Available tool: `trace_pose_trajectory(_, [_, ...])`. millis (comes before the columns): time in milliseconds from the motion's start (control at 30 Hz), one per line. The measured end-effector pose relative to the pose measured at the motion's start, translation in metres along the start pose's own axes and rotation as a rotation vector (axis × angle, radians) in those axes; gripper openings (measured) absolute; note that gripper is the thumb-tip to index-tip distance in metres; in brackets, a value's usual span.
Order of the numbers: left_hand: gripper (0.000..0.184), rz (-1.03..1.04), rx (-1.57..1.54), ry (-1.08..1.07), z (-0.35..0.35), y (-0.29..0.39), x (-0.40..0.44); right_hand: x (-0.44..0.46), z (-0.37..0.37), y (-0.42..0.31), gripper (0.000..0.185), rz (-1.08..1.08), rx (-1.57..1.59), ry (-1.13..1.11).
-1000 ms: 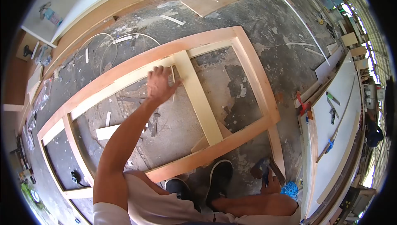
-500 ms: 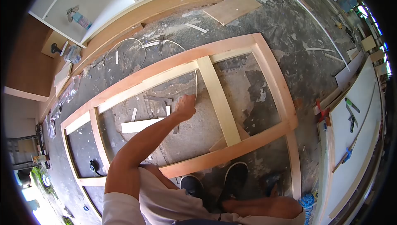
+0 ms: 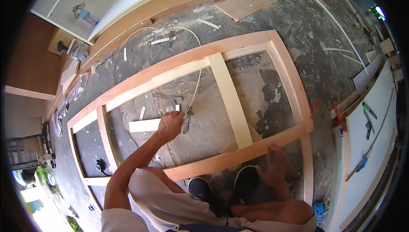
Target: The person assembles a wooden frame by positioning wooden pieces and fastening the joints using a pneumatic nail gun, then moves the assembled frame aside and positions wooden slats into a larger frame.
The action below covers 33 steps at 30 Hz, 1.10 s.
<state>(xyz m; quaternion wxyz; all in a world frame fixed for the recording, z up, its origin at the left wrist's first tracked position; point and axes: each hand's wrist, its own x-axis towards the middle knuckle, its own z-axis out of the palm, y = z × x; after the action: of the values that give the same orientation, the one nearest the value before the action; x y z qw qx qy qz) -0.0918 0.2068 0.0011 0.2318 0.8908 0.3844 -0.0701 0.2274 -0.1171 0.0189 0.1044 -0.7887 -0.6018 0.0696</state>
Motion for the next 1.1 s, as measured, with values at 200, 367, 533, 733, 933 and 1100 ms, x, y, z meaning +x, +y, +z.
trace_pose_trajectory(200, [0.057, 0.068, 0.014, 0.402, 0.012, 0.000, -0.096, 0.062, 0.023, 0.004, 0.105, -0.308, 0.189, -0.274])
trace_pose_trajectory(367, [0.055, 0.030, 0.013, 0.218, 0.036, 0.014, -0.205, 0.056, 0.044, 0.017, 0.116, -0.294, 0.164, -0.148])
trace_pose_trajectory(533, [0.053, -0.067, -0.037, 0.169, 0.069, 0.021, -0.245, 0.064, 0.037, 0.019, 0.117, -0.324, 0.100, -0.186])
trace_pose_trajectory(733, [0.050, -0.161, -0.034, 0.205, 0.076, -0.005, -0.263, 0.094, 0.024, 0.016, 0.110, -0.383, 0.104, -0.167])
trace_pose_trajectory(933, [0.047, -0.215, -0.022, 0.249, 0.072, -0.033, -0.267, 0.111, -0.007, 0.006, 0.096, -0.470, 0.097, 0.032])
trace_pose_trajectory(1100, [0.042, -0.199, 0.035, 0.346, 0.021, -0.028, -0.252, 0.140, -0.050, -0.005, 0.085, -0.547, 0.106, 0.122])
